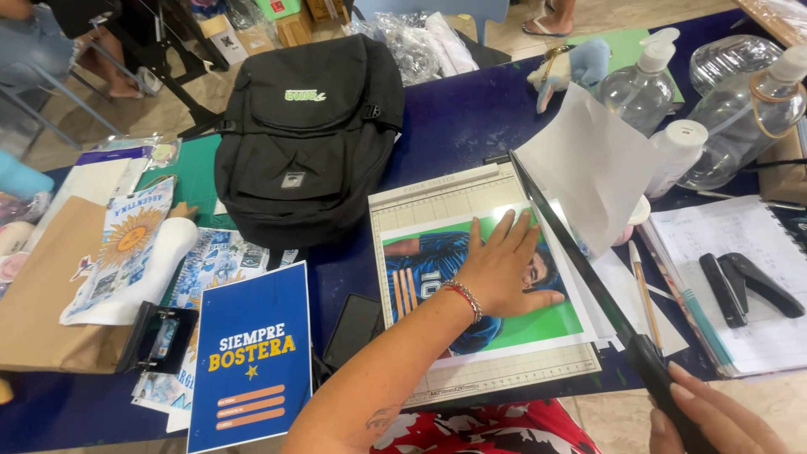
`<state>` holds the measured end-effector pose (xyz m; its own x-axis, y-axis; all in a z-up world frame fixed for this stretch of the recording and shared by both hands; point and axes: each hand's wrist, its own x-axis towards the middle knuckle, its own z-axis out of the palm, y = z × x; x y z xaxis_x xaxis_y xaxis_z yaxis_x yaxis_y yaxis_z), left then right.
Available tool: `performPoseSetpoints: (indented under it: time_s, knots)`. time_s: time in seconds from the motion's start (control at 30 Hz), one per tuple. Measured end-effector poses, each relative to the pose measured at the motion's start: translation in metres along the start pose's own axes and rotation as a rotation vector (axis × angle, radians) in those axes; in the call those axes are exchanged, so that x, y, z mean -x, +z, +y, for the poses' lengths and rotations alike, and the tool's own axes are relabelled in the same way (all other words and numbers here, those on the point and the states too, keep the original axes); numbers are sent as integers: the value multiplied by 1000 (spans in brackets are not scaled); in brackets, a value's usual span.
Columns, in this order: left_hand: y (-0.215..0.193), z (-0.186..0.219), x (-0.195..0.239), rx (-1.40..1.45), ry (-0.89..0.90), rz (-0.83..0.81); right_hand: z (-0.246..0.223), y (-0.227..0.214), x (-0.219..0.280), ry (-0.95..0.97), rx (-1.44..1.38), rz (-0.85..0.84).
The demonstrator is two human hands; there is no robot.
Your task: Trimming printed photos using a manual paper cutter and organizing them on a desk
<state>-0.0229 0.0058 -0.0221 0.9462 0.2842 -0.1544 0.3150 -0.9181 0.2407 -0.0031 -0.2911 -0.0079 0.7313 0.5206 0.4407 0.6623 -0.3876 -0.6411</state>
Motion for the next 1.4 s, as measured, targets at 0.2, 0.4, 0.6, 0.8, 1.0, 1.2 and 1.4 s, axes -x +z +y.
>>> performPoseSetpoints:
  time_s: [0.2,0.4,0.6,0.8,1.0,1.2,1.4]
  knots:
    - [3,-1,-5,1,-15,-7,2,1,5,-14,12,12]
    - [3,-1,-5,-11,-24,-17,0,0,7,4,4,0]
    - [7,-3,-7,-4,-20,0,-1,1,7,24,-25,7]
    - [5,-3,-7,6,-20,-8,-2,3,9,5,-45,33]
    - [8,-3,-8,19,-18,22,0,4,9,-13,-36,38]
    - [9,-4,-9,-1,-19,28,3,5,10,-19,-35,51]
    - [11,-5,-9,14,-17,38,6,8,11,-18,-42,72]
